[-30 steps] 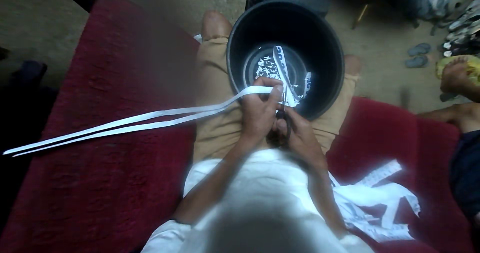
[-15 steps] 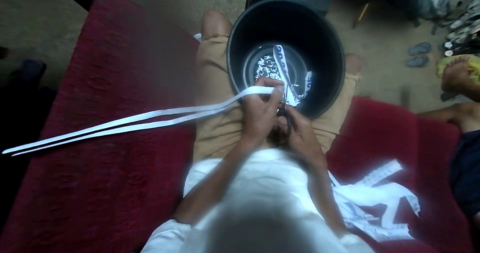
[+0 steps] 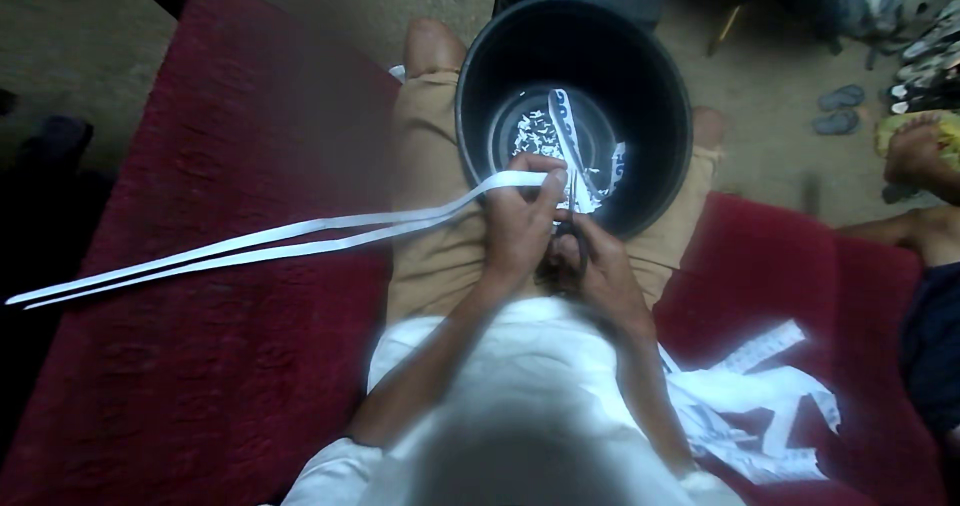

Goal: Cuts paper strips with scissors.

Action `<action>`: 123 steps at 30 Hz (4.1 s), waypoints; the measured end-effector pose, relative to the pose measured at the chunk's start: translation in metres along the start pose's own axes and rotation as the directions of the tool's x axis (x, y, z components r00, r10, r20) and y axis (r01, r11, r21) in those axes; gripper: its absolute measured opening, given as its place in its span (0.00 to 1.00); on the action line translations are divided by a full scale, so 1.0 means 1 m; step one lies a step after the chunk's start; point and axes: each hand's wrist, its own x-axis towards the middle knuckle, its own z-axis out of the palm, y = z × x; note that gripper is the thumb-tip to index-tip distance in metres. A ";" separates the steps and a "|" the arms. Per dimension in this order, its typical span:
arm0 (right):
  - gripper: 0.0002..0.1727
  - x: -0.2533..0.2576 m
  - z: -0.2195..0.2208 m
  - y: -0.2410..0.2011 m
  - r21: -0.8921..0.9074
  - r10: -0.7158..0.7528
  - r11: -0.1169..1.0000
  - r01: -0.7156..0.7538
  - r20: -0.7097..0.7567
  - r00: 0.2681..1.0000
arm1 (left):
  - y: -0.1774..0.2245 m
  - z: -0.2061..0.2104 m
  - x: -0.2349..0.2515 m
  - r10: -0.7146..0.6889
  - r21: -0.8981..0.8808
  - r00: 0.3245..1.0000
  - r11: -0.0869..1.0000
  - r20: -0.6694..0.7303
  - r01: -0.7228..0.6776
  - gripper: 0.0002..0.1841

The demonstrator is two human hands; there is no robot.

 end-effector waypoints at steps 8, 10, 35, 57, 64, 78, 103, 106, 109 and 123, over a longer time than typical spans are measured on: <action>0.25 0.002 0.001 -0.003 -0.029 -0.045 0.999 0.045 0.015 0.999 | 0.000 0.002 -0.001 -0.004 -0.067 1.000 0.998 0.011 0.004 0.07; 0.25 0.004 0.001 -0.003 -0.050 -0.049 0.998 0.049 0.004 0.999 | -0.001 0.003 -0.001 -0.005 -0.071 1.000 0.997 0.013 0.006 0.07; 0.23 0.005 -0.001 -0.002 -0.067 -0.046 0.997 0.044 -0.027 0.999 | -0.003 -0.004 0.003 -0.002 0.007 1.000 1.000 0.008 0.002 0.08; 0.24 0.002 -0.002 -0.003 -0.009 -0.018 1.000 0.018 0.010 1.000 | -0.001 -0.003 -0.001 0.005 -0.036 1.000 0.999 0.020 -0.005 0.08; 0.24 0.004 -0.002 -0.003 -0.052 -0.059 0.997 0.059 0.002 0.998 | -0.001 -0.002 -0.001 -0.004 -0.059 1.000 0.998 0.023 0.006 0.08; 0.23 0.005 -0.001 -0.002 -0.047 -0.047 0.998 0.047 -0.001 0.999 | -0.001 -0.001 -0.001 -0.013 -0.066 1.000 0.998 0.019 0.015 0.08; 0.24 0.004 -0.001 -0.003 -0.066 -0.064 0.996 0.065 0.005 0.998 | -0.001 0.000 -0.001 -0.023 -0.081 1.000 0.996 0.019 0.025 0.07; 0.25 0.004 -0.001 -0.002 -0.067 -0.063 0.996 0.063 0.006 0.998 | -0.001 0.000 -0.001 -0.022 -0.086 1.000 0.996 0.021 0.024 0.07; 0.25 0.005 0.000 -0.002 -0.072 -0.063 0.995 0.063 0.003 0.998 | -0.001 0.001 -0.001 -0.017 -0.086 1.000 0.996 0.021 0.019 0.07; 0.25 0.005 -0.001 -0.001 -0.064 -0.064 0.996 0.064 0.010 0.998 | 0.000 0.001 -0.001 -0.013 -0.067 1.000 0.998 0.018 0.014 0.07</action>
